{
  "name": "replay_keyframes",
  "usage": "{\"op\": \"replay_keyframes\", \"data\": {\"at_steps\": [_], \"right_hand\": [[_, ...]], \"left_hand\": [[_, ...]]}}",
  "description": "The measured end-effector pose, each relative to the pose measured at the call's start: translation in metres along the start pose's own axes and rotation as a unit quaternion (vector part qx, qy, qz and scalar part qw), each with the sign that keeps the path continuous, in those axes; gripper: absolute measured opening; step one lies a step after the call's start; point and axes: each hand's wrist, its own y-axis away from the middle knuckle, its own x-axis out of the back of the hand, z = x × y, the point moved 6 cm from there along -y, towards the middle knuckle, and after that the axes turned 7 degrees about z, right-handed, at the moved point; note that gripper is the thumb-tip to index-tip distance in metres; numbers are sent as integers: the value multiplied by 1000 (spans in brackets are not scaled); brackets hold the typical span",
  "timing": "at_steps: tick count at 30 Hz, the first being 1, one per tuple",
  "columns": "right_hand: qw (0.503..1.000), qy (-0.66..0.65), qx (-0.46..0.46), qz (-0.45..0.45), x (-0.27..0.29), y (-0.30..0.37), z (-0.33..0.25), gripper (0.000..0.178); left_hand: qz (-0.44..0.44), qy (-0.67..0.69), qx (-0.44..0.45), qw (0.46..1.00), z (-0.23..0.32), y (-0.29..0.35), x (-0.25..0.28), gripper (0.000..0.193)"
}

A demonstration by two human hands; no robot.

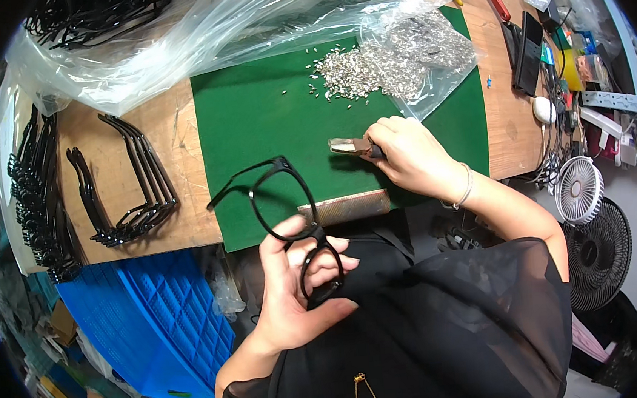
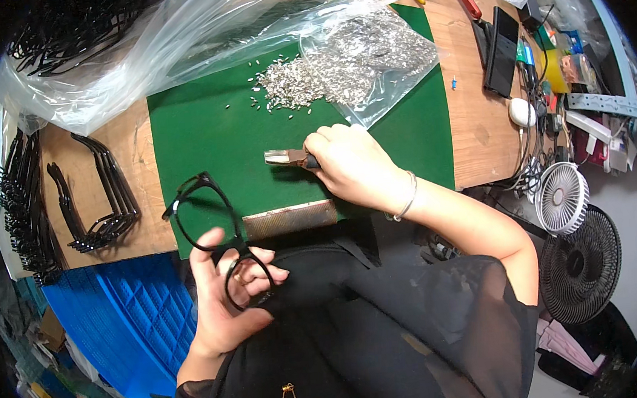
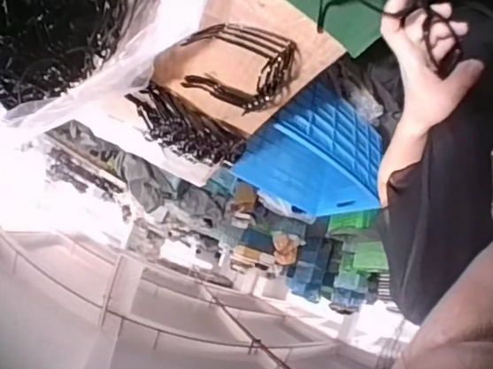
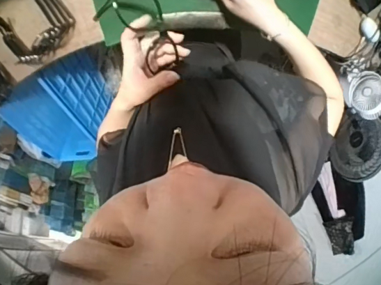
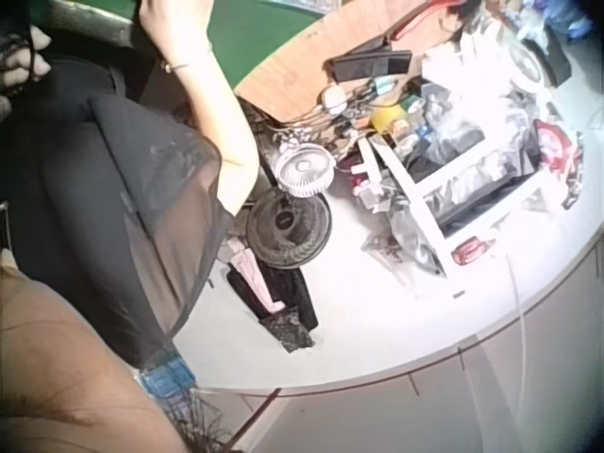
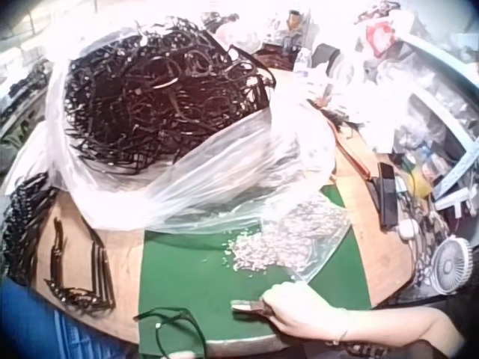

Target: The person assembles eyeglasses by inserting small metal screws into the frame using pliers. They repeatedly pick up frames from a plastic bag, secure the screws, and place the finished frames on the table.

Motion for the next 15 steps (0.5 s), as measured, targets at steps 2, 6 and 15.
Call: {"op": "replay_keyframes", "data": {"at_steps": [2,6,15], "right_hand": [[1000,-26,-13,0,1,2,-1,15],[977,-181,-112,-10,19,7,-25,15],[809,-541,-226,38,-6,6,-67,13]], "left_hand": [[32,53,77,995,-4,-4,0,26],[36,-68,-21,997,-8,-12,8,7],[90,-124,-139,978,-9,-13,-6,46]]}}
